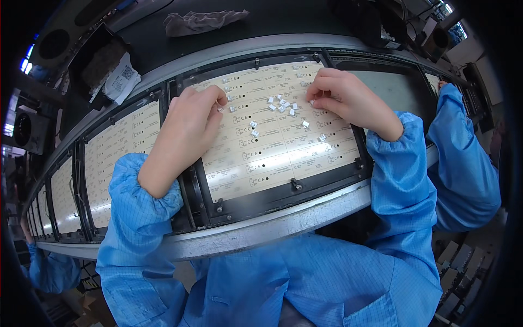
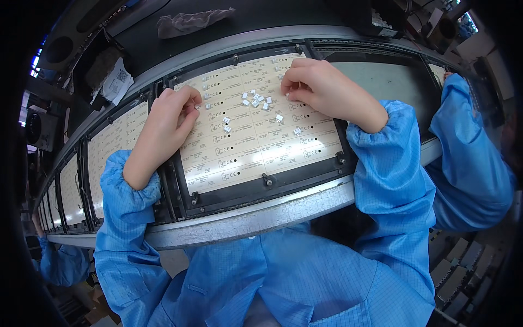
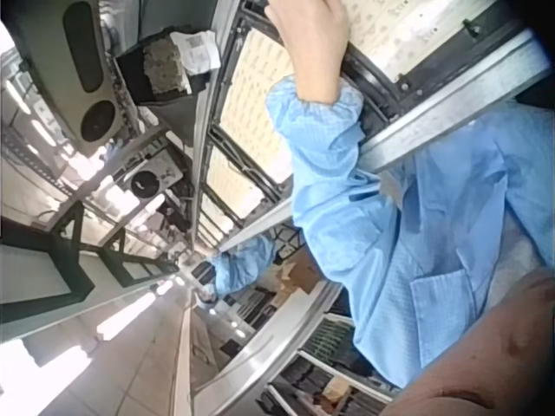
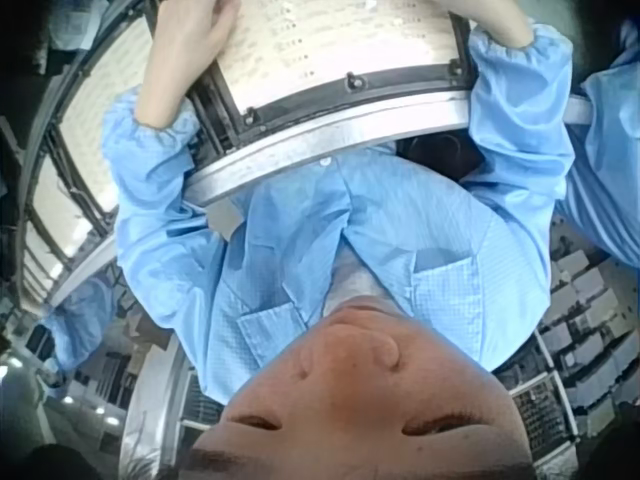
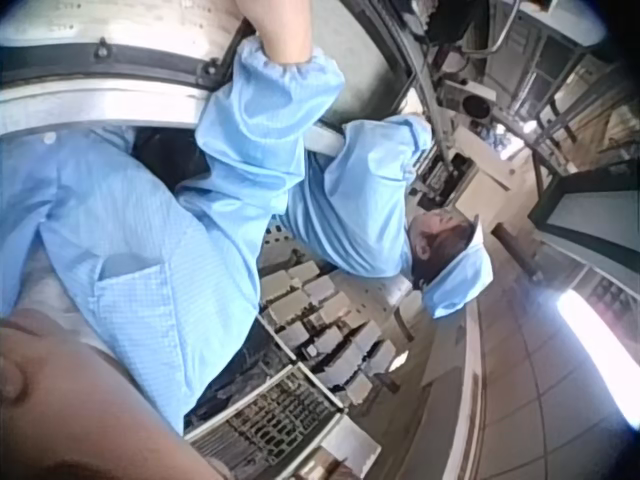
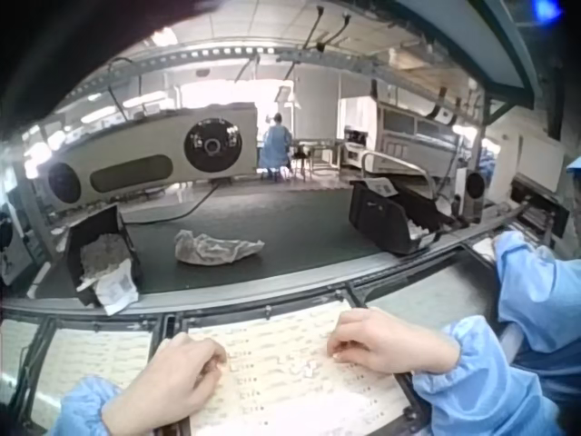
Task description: Manually placing small white electronic components into a grid on a circuit board.
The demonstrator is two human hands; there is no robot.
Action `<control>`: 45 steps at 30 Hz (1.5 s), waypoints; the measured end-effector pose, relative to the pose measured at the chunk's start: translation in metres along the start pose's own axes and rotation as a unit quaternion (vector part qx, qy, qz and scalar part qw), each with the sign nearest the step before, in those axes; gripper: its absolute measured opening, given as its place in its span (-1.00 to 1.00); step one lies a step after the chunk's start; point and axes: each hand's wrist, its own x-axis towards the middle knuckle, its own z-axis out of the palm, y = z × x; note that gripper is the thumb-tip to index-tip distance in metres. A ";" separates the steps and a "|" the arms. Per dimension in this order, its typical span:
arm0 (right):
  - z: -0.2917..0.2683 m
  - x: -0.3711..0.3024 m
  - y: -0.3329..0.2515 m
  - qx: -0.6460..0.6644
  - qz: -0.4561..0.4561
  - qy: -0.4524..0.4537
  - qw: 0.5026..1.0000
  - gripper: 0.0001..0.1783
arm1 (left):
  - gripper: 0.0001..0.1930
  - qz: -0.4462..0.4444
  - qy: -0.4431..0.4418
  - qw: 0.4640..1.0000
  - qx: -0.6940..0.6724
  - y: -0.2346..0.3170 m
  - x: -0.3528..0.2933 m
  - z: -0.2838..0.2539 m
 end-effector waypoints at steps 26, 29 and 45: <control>0.008 0.006 0.011 -0.056 0.002 0.024 0.998 -0.89 | -0.94 0.002 0.011 0.995 0.095 0.001 0.010 -0.003; 0.009 0.004 0.008 -0.060 0.016 0.030 0.998 -0.91 | -0.92 -0.035 0.011 0.998 0.047 0.002 0.010 -0.008; 0.010 0.005 -0.009 -0.065 -0.075 0.037 0.994 -0.89 | -0.86 -0.051 -0.022 0.997 -0.056 0.021 0.012 -0.010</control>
